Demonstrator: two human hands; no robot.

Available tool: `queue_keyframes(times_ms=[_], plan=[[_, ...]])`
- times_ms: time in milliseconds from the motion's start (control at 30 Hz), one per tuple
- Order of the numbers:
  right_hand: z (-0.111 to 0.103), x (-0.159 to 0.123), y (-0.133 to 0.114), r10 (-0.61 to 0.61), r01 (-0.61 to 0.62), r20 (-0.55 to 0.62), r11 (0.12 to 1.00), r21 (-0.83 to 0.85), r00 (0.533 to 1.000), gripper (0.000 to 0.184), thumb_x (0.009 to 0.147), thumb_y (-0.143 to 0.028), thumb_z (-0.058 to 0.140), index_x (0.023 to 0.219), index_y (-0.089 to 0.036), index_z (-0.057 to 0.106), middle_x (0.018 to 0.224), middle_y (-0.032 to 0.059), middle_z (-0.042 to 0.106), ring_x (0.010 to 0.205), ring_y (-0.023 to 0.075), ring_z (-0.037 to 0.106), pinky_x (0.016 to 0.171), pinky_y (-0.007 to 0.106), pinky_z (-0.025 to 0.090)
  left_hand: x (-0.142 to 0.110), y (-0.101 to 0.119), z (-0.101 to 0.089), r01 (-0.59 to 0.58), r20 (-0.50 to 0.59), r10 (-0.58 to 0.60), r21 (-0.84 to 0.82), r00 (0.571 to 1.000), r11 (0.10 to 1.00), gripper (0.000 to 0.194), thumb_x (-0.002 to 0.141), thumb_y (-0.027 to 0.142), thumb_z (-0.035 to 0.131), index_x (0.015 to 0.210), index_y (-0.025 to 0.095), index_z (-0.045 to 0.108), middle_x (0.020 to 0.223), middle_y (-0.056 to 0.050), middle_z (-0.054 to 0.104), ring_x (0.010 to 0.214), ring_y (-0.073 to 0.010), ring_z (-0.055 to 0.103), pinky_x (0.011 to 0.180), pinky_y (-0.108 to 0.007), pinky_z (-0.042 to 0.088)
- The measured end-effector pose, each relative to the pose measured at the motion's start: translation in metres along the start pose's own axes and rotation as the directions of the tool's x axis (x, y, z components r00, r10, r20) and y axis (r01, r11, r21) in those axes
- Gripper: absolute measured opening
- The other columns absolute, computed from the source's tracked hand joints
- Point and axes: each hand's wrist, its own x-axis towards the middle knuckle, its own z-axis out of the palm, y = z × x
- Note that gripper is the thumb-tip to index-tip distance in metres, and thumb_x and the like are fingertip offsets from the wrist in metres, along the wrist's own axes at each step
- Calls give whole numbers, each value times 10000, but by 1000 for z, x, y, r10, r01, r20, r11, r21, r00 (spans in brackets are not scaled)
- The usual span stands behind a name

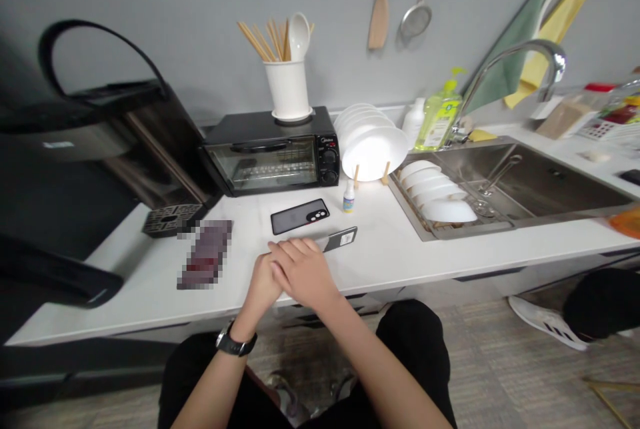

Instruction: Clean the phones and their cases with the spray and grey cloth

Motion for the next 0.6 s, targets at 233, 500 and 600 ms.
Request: queue_keyframes(times_ms=[233, 500, 600], plan=[[-22, -15, 44, 371, -327, -215, 921, 213, 904, 418, 1109, -319, 281, 1151, -179, 672, 1048, 96, 745, 967, 221, 681, 875, 356, 513, 11, 44, -21, -45, -189, -5, -259, 982, 965, 289, 880, 409, 702, 725, 178, 623, 648, 44, 547, 635, -112, 498, 593, -195, 397], [-34, 25, -8, 420, -199, -463, 869, 452, 780, 377, 1101, -336, 301, 1250, -209, 623, 1230, 116, 691, 1183, 230, 643, 1030, 409, 506, 30, 70, -8, -86, -93, 60, -307, 994, 948, 192, 878, 318, 652, 756, 170, 647, 624, 43, 570, 589, -112, 503, 570, -206, 388], [-46, 30, -4, 253, -162, -461, 960, 228, 850, 329, 1077, -331, 402, 1106, -217, 709, 1182, 119, 691, 1129, 256, 649, 983, 426, 513, 34, 73, -15, -162, -79, 155, -103, 985, 981, 251, 912, 216, 566, 679, 168, 646, 619, -3, 638, 589, -135, 552, 585, -231, 386]])
